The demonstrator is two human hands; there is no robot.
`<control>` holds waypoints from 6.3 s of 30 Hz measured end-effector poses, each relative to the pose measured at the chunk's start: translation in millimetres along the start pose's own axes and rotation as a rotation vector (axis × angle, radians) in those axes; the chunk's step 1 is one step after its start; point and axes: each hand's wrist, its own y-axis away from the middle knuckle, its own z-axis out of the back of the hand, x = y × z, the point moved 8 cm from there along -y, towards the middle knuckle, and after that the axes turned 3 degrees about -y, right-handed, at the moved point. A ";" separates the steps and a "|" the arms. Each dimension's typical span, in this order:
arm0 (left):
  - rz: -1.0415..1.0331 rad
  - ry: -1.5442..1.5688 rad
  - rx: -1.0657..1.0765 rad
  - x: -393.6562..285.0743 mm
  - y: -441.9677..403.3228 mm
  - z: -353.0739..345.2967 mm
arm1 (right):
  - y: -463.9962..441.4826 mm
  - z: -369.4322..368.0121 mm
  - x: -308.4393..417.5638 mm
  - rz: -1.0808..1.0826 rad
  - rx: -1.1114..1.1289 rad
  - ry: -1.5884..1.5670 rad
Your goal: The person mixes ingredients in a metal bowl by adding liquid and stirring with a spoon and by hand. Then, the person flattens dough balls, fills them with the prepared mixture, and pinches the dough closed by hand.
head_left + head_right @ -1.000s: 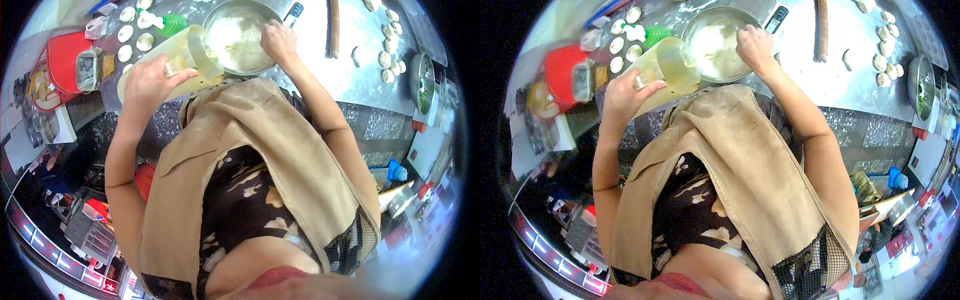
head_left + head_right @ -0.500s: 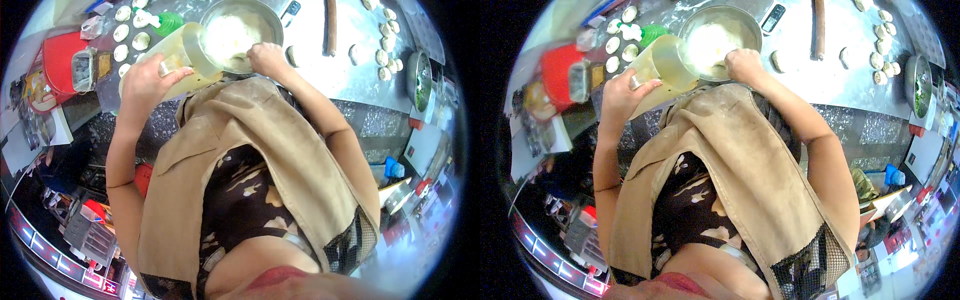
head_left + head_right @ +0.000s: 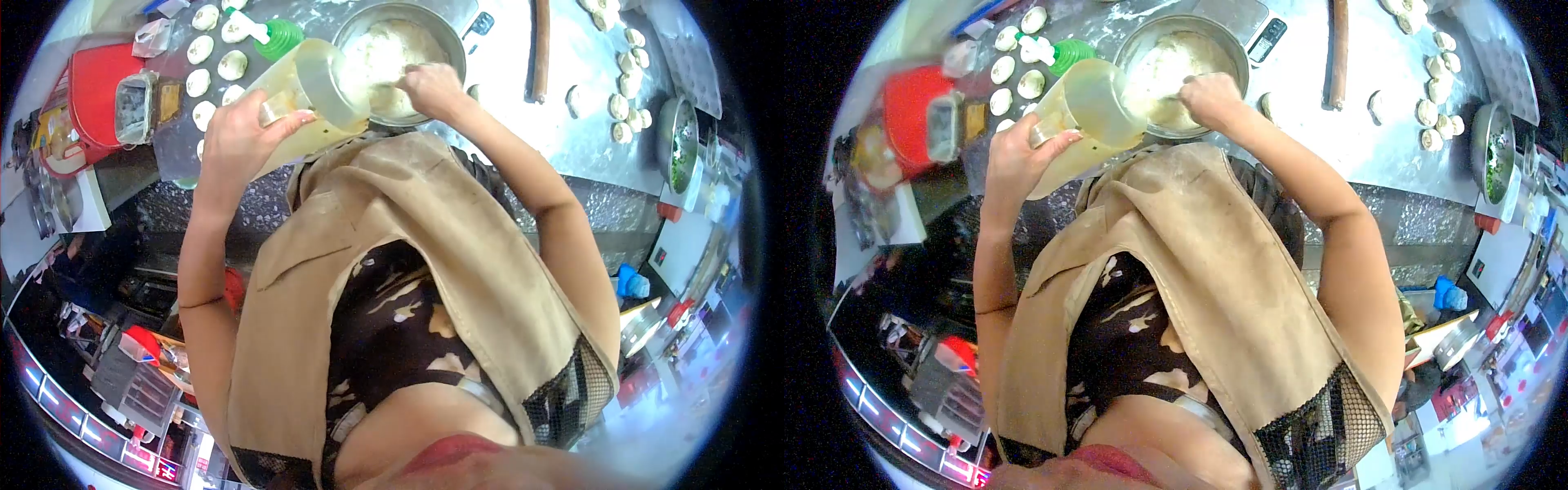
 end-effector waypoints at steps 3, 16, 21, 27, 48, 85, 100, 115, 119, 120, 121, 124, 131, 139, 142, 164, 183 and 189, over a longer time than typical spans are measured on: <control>0.024 -0.030 0.025 4.8 0.4 -1.1 | 18.5 37.7 14.4 -0.035 0.182 0.060; 0.125 0.038 0.092 12.8 7.3 -4.9 | -27.2 51.7 -15.4 0.002 -0.461 0.371; 0.174 0.066 0.057 22.1 8.3 -5.4 | -15.5 14.7 -19.4 -0.143 0.043 0.286; 0.163 0.043 0.058 27.4 12.8 -9.8 | -19.1 41.0 -30.8 -0.283 -0.036 0.205; -0.139 -0.210 0.027 -20.4 -2.2 -14.7 | 15.6 41.4 -94.2 -0.552 -0.193 -0.197; 0.522 0.650 -0.685 101.8 143.4 -22.1 | -1.3 13.4 -24.1 0.156 0.068 0.308; 0.709 1.105 -1.565 223.3 270.7 40.2 | -20.1 34.0 -27.2 -0.031 -0.277 0.104; 0.261 0.838 -1.994 607.1 236.0 320.1 | -16.2 5.2 43.9 -0.670 -0.096 0.327; 0.429 0.605 -1.761 762.4 173.6 332.9 | 35.1 -16.5 -0.5 -0.835 -0.163 0.162; 0.305 0.883 -1.609 746.1 144.5 328.5 | 51.2 -14.7 -2.5 -0.811 -0.307 0.124; 0.321 0.934 -1.493 758.6 117.5 321.5 | 63.1 -13.6 -1.0 -0.889 -0.259 0.115; 0.469 0.984 -1.274 792.8 76.3 304.4 | 79.1 6.8 22.7 -0.929 -0.381 0.123; 0.854 0.736 -1.414 724.9 149.2 290.0 | 69.6 -7.8 17.1 -1.095 -0.117 0.180; 0.226 0.134 -1.110 364.3 133.6 60.0 | -33.9 39.3 55.0 -0.055 -0.294 0.631; 0.045 0.641 -0.084 195.8 34.5 -71.4 | -66.4 13.7 44.0 0.264 -0.044 0.831; 0.340 0.733 -0.725 98.9 -15.5 -189.5 | -17.1 -102.2 -26.7 -1.078 -0.113 -1.801; 0.116 0.386 -0.447 101.9 -78.9 -159.4 | 39.3 -3.5 45.1 -0.003 -0.043 0.037; 0.125 0.335 -0.447 102.5 -78.1 -159.2 | 17.1 7.6 -9.6 -0.232 -0.249 0.173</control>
